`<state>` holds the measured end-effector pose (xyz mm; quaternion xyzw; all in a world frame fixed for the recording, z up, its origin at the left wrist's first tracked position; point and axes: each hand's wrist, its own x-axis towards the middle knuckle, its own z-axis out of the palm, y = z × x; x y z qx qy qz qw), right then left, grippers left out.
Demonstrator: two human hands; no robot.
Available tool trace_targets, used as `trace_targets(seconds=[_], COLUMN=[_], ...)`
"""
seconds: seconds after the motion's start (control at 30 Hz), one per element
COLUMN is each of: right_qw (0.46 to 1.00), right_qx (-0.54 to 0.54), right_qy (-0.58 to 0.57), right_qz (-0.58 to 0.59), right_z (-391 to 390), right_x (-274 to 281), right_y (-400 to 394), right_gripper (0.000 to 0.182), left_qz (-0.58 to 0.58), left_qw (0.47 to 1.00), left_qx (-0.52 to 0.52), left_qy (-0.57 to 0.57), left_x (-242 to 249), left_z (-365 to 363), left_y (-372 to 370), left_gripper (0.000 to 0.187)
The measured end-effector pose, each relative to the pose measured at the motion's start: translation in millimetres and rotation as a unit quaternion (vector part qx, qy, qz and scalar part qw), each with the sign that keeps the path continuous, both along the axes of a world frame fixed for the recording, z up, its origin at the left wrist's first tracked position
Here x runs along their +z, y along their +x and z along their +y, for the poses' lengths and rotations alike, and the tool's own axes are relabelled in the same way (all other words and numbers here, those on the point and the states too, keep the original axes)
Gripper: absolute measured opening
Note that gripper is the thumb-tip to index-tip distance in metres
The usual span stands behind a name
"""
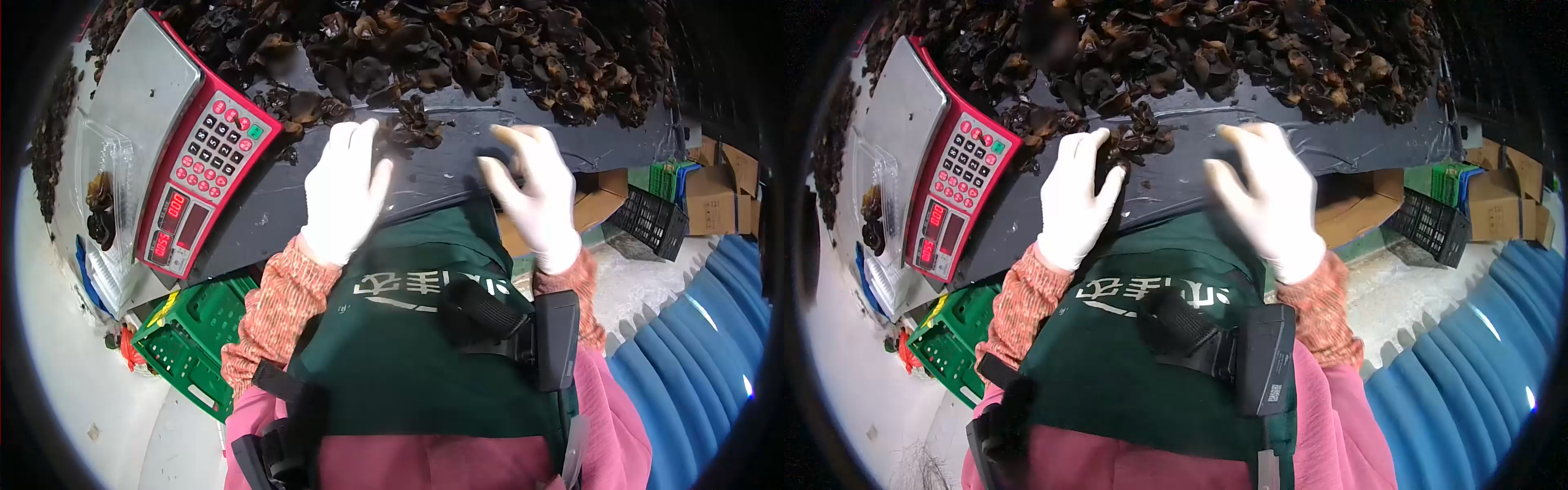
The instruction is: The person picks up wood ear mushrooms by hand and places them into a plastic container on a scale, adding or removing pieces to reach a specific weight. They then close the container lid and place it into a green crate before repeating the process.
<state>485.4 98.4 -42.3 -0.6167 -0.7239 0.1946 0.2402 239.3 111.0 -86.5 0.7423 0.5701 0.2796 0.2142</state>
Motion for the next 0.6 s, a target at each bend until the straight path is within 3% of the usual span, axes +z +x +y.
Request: trace_targets(seconds=[0.13,0.23,0.37,0.43,0.6], right_qw=[0.998,0.995,0.991,0.987,0.940], right_qx=[0.054,0.082,0.055,0.019,-0.039], right_qy=[0.020,0.050,0.057,0.005,-0.103], right_qz=[0.001,-0.018,0.109,0.161,0.324], right_z=[25.5,40.9,42.4,36.2,20.6], right_x=[-26.0,-52.7,-48.0,-39.4,-22.3], right_y=[-58.6,-69.9,-58.0,-48.9,-47.1], right_gripper=[0.057,0.033,0.015,0.021,0.018], left_qz=[-0.090,-0.131,-0.213,-0.331,-0.576], left_qw=[0.994,0.988,0.963,0.902,0.718], left_qx=[0.029,0.055,0.104,0.134,0.112], left_qy=[-0.061,-0.064,-0.125,-0.243,-0.373], left_x=[-11.1,-14.1,-9.9,-3.4,8.8], left_z=[-3.3,-5.4,-7.7,-8.1,-6.3], left_y=[-3.6,-2.8,-7.7,-14.4,-26.3], left_gripper=[0.022,0.014,0.012,0.013,0.029])
